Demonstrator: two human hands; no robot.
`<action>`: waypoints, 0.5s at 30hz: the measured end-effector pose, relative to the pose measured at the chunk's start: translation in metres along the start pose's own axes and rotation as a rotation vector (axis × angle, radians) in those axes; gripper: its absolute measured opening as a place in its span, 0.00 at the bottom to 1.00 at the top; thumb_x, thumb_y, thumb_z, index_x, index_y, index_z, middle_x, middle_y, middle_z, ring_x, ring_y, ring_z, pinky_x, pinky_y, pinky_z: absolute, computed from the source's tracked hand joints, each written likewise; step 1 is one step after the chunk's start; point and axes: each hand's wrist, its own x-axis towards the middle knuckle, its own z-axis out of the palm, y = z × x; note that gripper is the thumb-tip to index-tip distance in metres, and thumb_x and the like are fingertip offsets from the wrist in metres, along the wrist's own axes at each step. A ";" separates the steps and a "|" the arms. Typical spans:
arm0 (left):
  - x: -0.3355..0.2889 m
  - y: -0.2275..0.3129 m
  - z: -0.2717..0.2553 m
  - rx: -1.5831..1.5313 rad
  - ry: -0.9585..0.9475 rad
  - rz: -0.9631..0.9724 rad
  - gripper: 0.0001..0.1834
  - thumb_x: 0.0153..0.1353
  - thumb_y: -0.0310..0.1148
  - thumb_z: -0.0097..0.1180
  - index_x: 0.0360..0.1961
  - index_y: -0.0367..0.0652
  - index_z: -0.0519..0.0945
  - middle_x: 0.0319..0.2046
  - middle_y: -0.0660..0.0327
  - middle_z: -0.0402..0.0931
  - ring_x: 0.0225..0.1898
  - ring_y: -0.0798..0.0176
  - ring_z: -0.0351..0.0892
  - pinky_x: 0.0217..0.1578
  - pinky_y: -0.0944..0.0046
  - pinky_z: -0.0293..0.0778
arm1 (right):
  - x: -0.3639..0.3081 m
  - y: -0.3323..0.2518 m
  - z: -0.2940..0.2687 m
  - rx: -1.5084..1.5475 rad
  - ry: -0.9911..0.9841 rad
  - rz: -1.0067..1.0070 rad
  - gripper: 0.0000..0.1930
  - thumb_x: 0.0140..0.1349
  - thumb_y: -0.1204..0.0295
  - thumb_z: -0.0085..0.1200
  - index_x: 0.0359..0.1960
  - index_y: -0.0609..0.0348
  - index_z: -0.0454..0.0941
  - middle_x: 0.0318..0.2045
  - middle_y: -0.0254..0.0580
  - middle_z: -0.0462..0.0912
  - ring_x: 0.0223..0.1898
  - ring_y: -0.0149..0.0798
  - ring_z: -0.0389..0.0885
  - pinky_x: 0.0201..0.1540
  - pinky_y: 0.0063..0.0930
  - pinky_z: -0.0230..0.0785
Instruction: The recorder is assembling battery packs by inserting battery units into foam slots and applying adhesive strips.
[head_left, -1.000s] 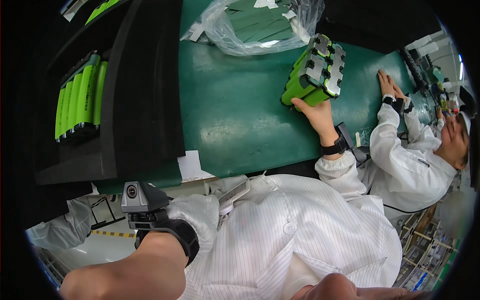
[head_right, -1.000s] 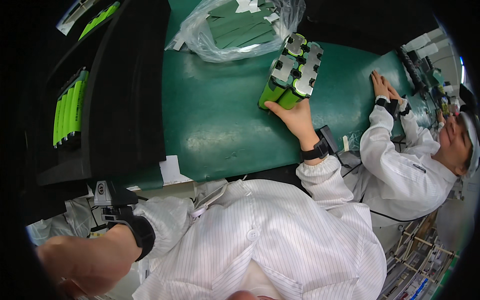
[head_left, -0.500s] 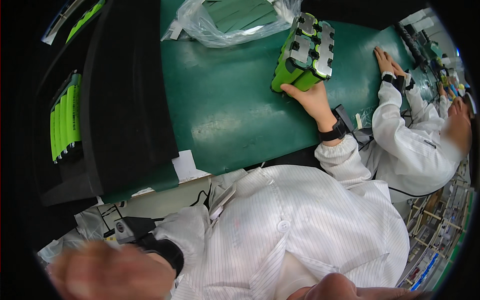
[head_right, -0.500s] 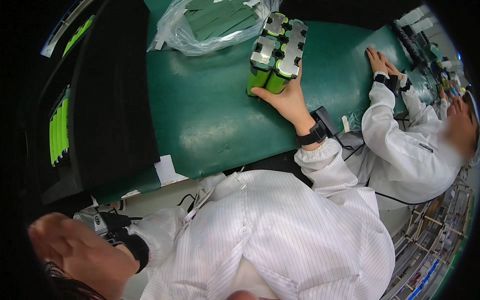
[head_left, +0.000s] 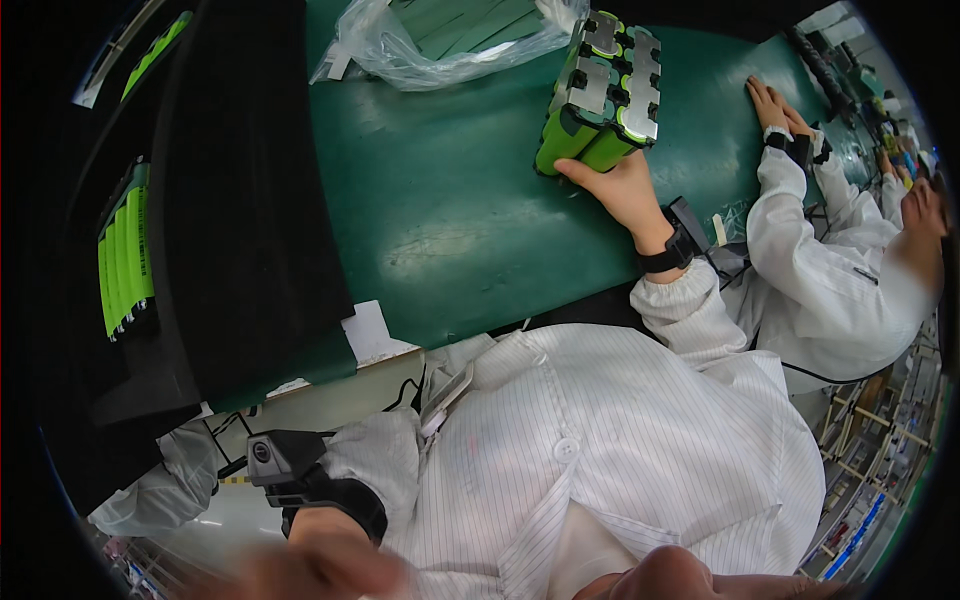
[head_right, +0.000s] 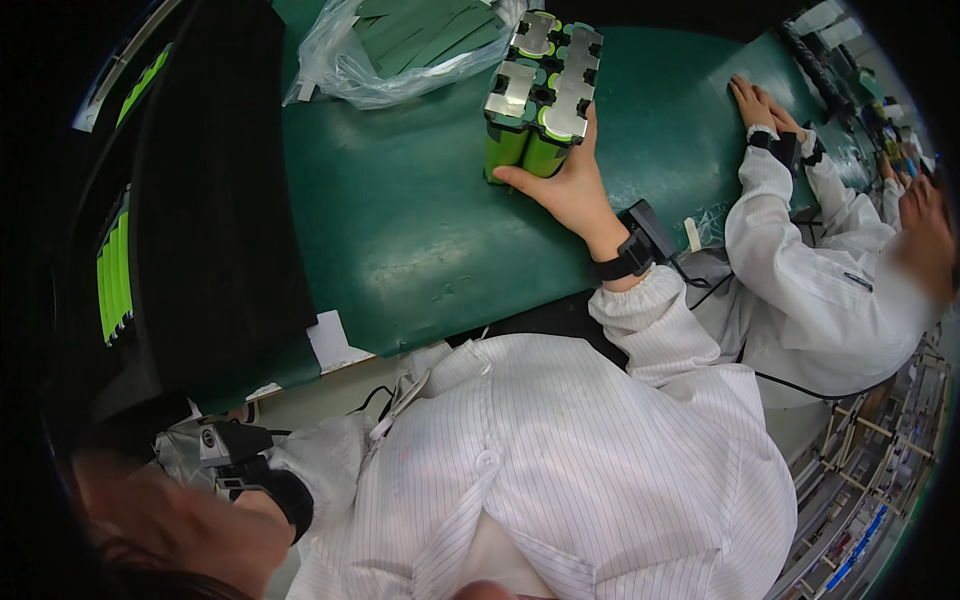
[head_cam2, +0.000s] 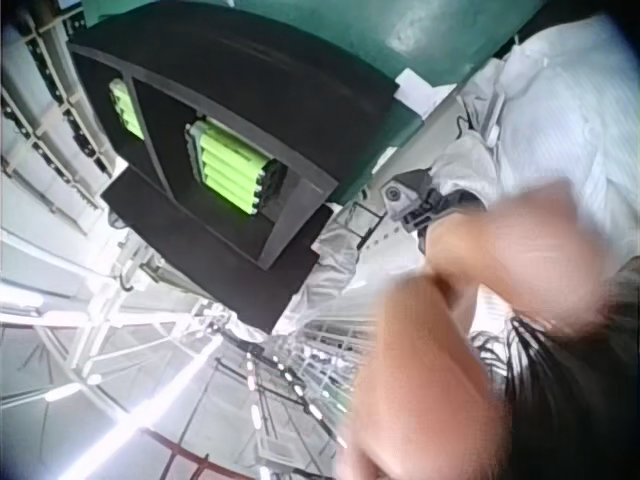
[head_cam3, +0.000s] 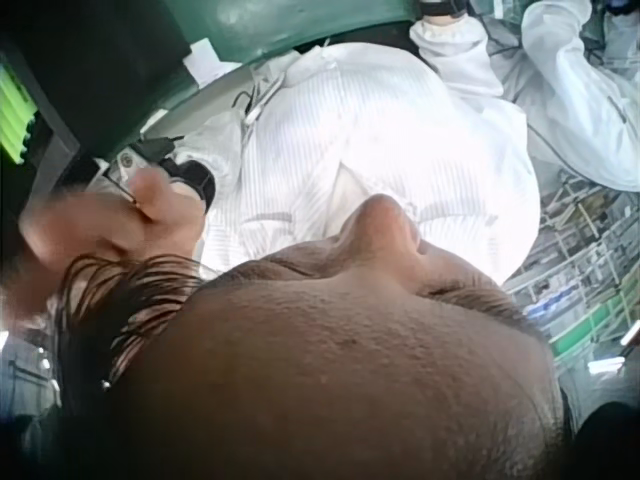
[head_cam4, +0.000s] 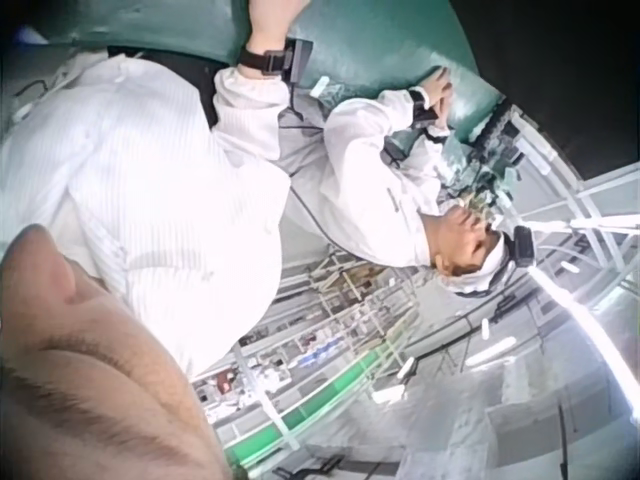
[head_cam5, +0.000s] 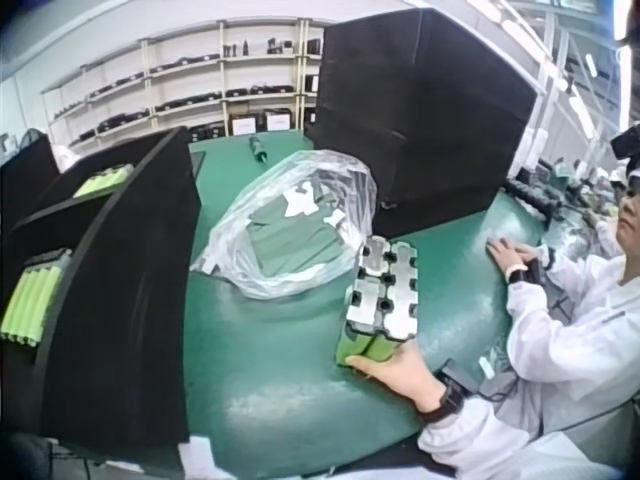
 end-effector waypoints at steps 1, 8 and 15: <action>0.000 0.016 0.008 -0.095 -0.058 -0.191 0.20 0.70 0.39 0.44 0.55 0.38 0.75 0.57 0.51 0.72 0.57 0.46 0.70 0.52 0.51 0.73 | 0.000 -0.003 -0.001 0.065 -0.009 0.005 0.62 0.47 0.69 0.76 0.70 0.61 0.32 0.60 0.49 0.65 0.58 0.41 0.72 0.58 0.35 0.70; 0.020 0.032 0.009 0.115 -0.532 -0.442 0.15 0.71 0.30 0.39 0.41 0.32 0.78 0.48 0.55 0.75 0.54 0.61 0.71 0.42 0.63 0.75 | -0.001 -0.002 0.003 0.057 -0.009 -0.001 0.63 0.47 0.69 0.75 0.71 0.59 0.30 0.60 0.50 0.66 0.59 0.42 0.71 0.59 0.36 0.69; 0.016 0.010 -0.022 0.455 0.177 -0.835 0.15 0.69 0.36 0.40 0.54 0.43 0.64 0.49 0.52 0.73 0.49 0.45 0.73 0.55 0.51 0.67 | 0.000 0.000 0.005 0.145 -0.033 -0.003 0.62 0.46 0.69 0.76 0.72 0.59 0.33 0.62 0.50 0.63 0.61 0.43 0.69 0.60 0.36 0.68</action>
